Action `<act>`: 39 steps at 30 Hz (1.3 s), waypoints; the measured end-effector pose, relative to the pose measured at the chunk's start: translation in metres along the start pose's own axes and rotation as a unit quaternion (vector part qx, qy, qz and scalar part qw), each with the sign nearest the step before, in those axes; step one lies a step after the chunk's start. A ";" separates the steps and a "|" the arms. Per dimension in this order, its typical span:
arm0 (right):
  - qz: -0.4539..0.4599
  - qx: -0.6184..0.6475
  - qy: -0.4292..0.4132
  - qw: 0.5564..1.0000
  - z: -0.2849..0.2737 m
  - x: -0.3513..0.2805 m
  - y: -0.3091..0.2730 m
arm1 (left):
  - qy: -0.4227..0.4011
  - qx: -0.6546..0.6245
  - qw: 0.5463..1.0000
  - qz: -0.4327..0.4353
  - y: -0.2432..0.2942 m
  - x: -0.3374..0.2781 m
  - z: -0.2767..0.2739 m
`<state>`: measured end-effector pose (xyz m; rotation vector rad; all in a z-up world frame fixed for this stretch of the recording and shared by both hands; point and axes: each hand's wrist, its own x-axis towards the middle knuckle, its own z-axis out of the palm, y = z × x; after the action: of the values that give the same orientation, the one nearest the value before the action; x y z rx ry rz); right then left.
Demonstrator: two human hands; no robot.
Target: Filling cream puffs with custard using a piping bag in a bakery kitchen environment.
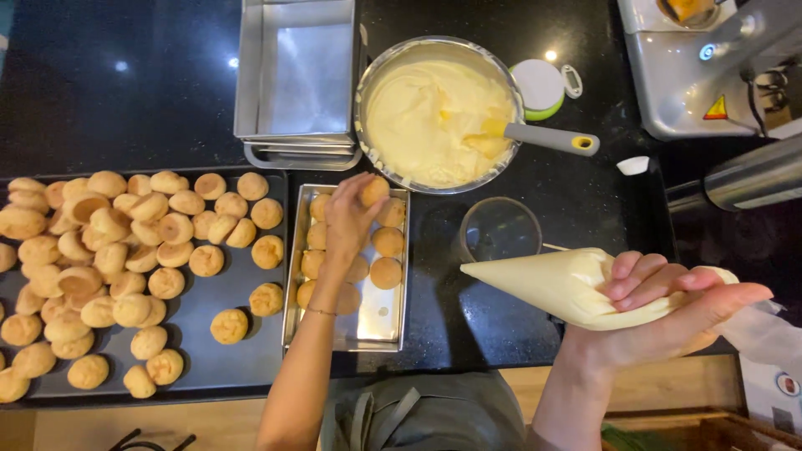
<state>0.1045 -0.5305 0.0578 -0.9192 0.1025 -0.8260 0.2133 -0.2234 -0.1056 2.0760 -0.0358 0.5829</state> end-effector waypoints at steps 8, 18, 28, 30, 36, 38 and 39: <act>0.014 -0.009 -0.001 1.000 -0.010 -0.004 -0.007 | -0.031 -0.495 0.798 -0.342 0.011 -0.036 -0.038; 0.039 0.019 -0.006 0.999 -0.026 -0.019 -0.004 | -0.148 -0.365 0.879 -0.269 0.059 -0.111 -0.089; 0.032 -0.008 -0.029 0.999 -0.022 -0.022 0.002 | -0.245 -0.005 0.967 -0.072 0.040 -0.160 -0.057; 0.033 -0.016 -0.036 0.999 -0.020 -0.021 0.003 | -0.231 0.038 0.971 -0.042 0.040 -0.158 -0.056; 0.034 -0.039 -0.056 0.997 -0.021 -0.020 0.008 | -0.154 0.120 0.981 -0.001 0.045 -0.154 -0.096; 0.033 -0.044 -0.057 0.997 -0.021 -0.020 0.010 | -0.133 0.134 0.982 -0.005 0.035 -0.151 -0.118; 0.039 -0.031 -0.052 0.997 -0.021 -0.019 0.012 | -0.141 0.176 0.974 0.000 0.033 -0.146 -0.127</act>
<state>0.0897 -0.5274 0.0310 -1.0093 0.0745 -0.7040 0.0255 -0.1679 -0.0843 2.4927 -0.1025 0.3023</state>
